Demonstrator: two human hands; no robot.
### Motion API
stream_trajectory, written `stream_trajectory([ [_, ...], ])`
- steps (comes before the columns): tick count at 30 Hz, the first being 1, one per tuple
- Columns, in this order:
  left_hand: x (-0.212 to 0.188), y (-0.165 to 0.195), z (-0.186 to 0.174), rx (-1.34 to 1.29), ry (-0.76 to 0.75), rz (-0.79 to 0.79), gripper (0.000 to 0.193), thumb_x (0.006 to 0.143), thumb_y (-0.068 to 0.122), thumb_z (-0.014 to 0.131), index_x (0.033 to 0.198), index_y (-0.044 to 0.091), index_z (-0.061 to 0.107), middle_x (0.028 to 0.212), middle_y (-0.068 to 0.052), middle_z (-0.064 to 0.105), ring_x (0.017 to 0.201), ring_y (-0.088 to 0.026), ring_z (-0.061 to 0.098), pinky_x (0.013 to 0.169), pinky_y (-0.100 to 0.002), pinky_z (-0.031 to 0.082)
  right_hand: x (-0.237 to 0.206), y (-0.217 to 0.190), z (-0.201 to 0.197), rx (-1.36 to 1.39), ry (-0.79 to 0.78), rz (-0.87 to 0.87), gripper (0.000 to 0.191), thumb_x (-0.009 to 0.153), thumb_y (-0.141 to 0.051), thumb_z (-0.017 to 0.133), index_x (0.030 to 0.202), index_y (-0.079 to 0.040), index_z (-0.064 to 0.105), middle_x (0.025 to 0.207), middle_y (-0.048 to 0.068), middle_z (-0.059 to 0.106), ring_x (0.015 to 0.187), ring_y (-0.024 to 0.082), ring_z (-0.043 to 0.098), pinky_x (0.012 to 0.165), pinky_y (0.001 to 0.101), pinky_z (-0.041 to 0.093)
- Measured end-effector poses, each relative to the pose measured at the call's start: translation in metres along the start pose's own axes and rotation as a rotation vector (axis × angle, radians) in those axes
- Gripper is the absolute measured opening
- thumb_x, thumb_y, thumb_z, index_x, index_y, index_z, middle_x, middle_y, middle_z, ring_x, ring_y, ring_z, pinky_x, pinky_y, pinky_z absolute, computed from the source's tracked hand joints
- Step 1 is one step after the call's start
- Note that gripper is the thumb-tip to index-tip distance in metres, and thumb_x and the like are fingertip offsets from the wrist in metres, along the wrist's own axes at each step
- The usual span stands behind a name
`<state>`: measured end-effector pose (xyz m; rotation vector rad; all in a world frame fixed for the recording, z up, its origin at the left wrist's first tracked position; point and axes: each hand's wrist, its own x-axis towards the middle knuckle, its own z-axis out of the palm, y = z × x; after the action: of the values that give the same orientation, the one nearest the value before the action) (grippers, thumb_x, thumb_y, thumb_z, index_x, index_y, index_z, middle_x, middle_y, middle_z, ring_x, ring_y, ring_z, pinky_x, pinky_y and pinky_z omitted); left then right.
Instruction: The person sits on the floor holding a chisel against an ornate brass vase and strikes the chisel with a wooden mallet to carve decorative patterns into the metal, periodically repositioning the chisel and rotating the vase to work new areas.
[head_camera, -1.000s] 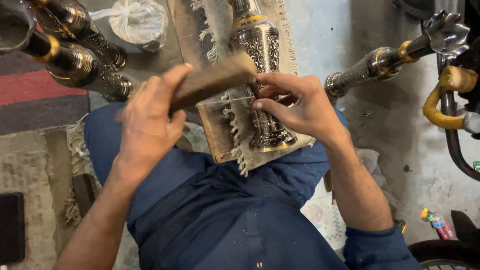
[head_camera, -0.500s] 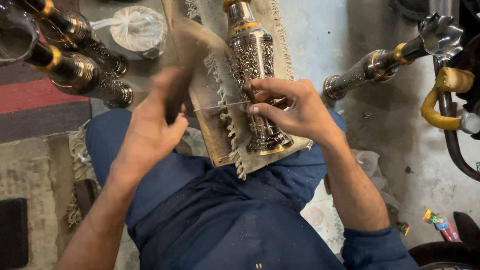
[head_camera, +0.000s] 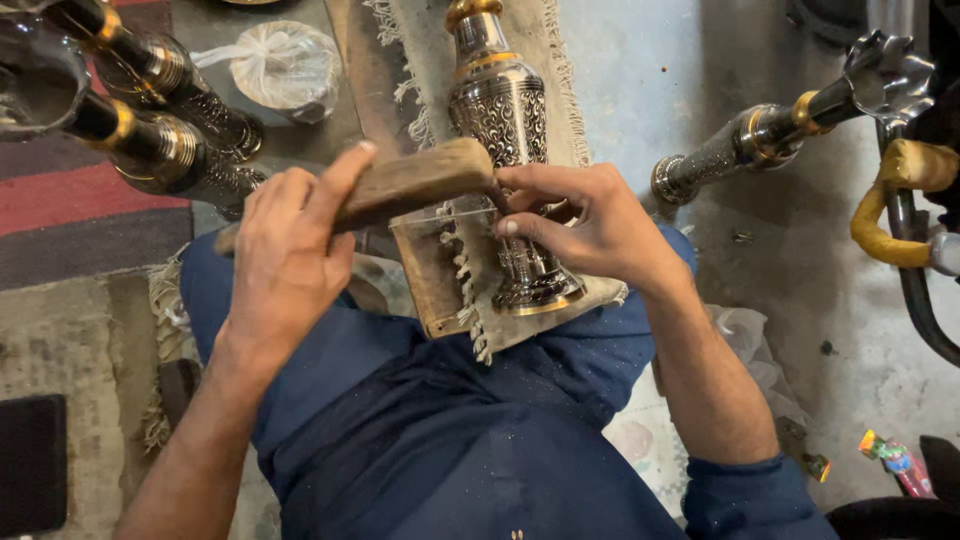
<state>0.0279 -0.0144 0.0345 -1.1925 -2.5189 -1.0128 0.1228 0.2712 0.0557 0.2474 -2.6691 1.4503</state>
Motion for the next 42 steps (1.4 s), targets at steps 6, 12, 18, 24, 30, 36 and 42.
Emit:
stream_trajectory([
  [6,-0.005,0.006,0.002,0.108,-0.05,-0.03,0.083,0.075,-0.005,0.075,0.15,0.016,0.049,0.102,-0.017,0.06,0.099,-0.039,0.062,0.093,-0.048,0.05,-0.005,0.013,-0.003,0.093,0.003,0.032,0.038,0.092,-0.005,0.079,0.129,-0.004,0.07,0.093,0.006,0.078,0.084,0.009,0.072,0.076,0.0258,0.061],
  [12,-0.025,0.022,0.029,-0.935,0.066,-0.318,0.067,0.092,-0.008,0.059,0.153,0.006,0.033,0.106,-0.005,0.061,0.101,-0.016,0.066,0.1,-0.033,0.056,-0.008,0.034,-0.009,0.343,-0.03,-0.002,0.037,0.096,0.002,0.074,0.131,0.0,0.065,0.097,0.008,0.077,0.095,0.011,0.077,0.083,0.0259,0.063],
  [18,-0.016,0.012,0.039,-0.75,-0.095,-0.41,0.057,0.091,-0.003,0.066,0.142,0.004,0.041,0.103,-0.006,0.066,0.094,-0.014,0.067,0.087,-0.03,0.057,-0.009,0.044,-0.018,0.275,-0.068,-0.038,0.04,0.094,0.003,0.076,0.133,-0.001,0.066,0.095,0.008,0.078,0.088,0.01,0.074,0.079,0.0243,0.061],
  [24,0.007,0.02,0.017,-0.424,-0.159,-0.408,0.065,0.089,-0.001,0.065,0.148,0.01,0.04,0.096,-0.007,0.069,0.087,-0.015,0.071,0.078,-0.03,0.057,-0.01,0.048,-0.017,0.205,0.002,-0.019,0.042,0.089,-0.003,0.084,0.128,-0.001,0.069,0.09,0.007,0.076,0.081,0.008,0.07,0.071,0.0237,0.058],
  [30,0.023,0.033,0.0,-0.018,-0.109,-0.045,0.077,0.076,-0.005,0.074,0.147,0.012,0.048,0.123,-0.019,0.064,0.114,-0.039,0.064,0.097,-0.043,0.052,-0.009,0.047,-0.019,0.152,0.008,-0.047,0.044,0.088,-0.01,0.085,0.129,-0.004,0.07,0.092,0.005,0.079,0.08,0.007,0.073,0.071,0.023,0.063],
  [36,0.027,0.03,0.001,-0.063,-0.084,-0.005,0.076,0.075,-0.004,0.073,0.145,0.009,0.048,0.134,-0.021,0.061,0.122,-0.041,0.061,0.102,-0.046,0.05,-0.007,0.047,-0.018,0.141,0.033,-0.073,0.044,0.087,-0.011,0.087,0.127,-0.003,0.07,0.093,0.006,0.078,0.081,0.008,0.073,0.071,0.0232,0.061],
  [42,0.032,0.03,0.0,0.009,-0.128,-0.024,0.077,0.078,-0.002,0.075,0.149,0.011,0.048,0.133,-0.018,0.061,0.121,-0.041,0.061,0.103,-0.046,0.05,-0.009,0.05,-0.018,0.202,0.027,-0.021,0.04,0.088,-0.009,0.086,0.124,-0.002,0.07,0.093,0.007,0.079,0.084,0.008,0.074,0.073,0.0235,0.062],
])
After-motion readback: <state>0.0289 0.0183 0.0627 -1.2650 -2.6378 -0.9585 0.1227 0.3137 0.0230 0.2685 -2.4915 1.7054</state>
